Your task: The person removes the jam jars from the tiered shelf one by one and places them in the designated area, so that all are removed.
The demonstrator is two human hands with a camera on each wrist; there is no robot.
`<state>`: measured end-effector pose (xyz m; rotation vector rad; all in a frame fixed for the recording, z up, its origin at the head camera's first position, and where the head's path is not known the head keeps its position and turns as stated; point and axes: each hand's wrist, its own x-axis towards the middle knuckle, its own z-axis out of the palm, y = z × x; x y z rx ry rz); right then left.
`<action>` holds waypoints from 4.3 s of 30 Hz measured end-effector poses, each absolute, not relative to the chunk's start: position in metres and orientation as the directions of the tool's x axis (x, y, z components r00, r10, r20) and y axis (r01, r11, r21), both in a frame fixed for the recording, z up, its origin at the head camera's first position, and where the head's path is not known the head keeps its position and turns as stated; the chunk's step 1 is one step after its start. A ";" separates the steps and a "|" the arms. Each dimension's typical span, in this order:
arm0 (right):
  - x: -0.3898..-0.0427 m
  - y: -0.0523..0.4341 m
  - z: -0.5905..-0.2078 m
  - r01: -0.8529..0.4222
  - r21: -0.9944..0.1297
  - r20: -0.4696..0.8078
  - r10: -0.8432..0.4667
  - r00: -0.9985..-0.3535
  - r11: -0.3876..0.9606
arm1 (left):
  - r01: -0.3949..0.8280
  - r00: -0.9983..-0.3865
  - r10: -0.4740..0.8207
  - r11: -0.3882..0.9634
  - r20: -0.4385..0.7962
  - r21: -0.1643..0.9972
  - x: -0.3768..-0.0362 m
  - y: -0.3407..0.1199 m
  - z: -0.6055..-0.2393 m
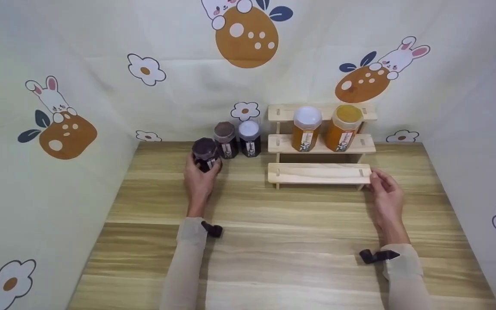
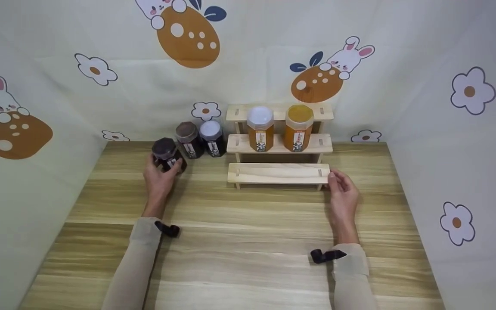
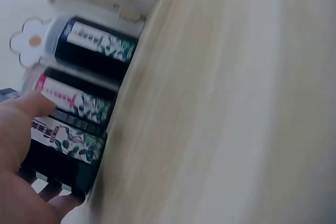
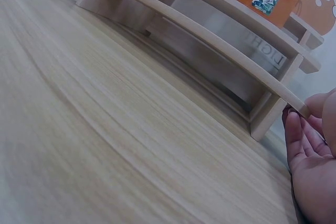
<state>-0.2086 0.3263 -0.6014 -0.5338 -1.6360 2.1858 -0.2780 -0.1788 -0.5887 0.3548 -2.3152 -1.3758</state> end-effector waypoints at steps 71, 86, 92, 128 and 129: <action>-0.208 0.329 -0.603 -0.057 -0.968 -0.069 0.483 -0.873 -0.243 | 0.460 -0.730 -0.391 0.324 0.560 0.826 -0.298 -0.109 -0.524; -0.207 0.331 -0.603 -0.060 -0.957 -0.090 0.485 -0.870 -0.285 | 0.458 -0.889 0.113 0.228 0.444 0.859 -0.286 0.003 -0.508; -0.206 0.331 -0.603 -0.030 -0.970 -0.095 0.492 -0.866 -0.241 | 0.421 -0.907 0.144 0.341 0.396 0.841 -0.293 0.029 -0.505; -0.208 0.328 -0.603 -0.043 -0.958 -0.105 0.488 -0.867 -0.283 | 0.407 -0.892 0.003 0.442 0.452 0.799 -0.283 0.024 -0.506; -0.208 0.328 -0.603 -0.042 -0.959 -0.106 0.489 -0.866 -0.282 | 0.412 -0.889 0.002 0.437 0.457 0.799 -0.281 0.021 -0.507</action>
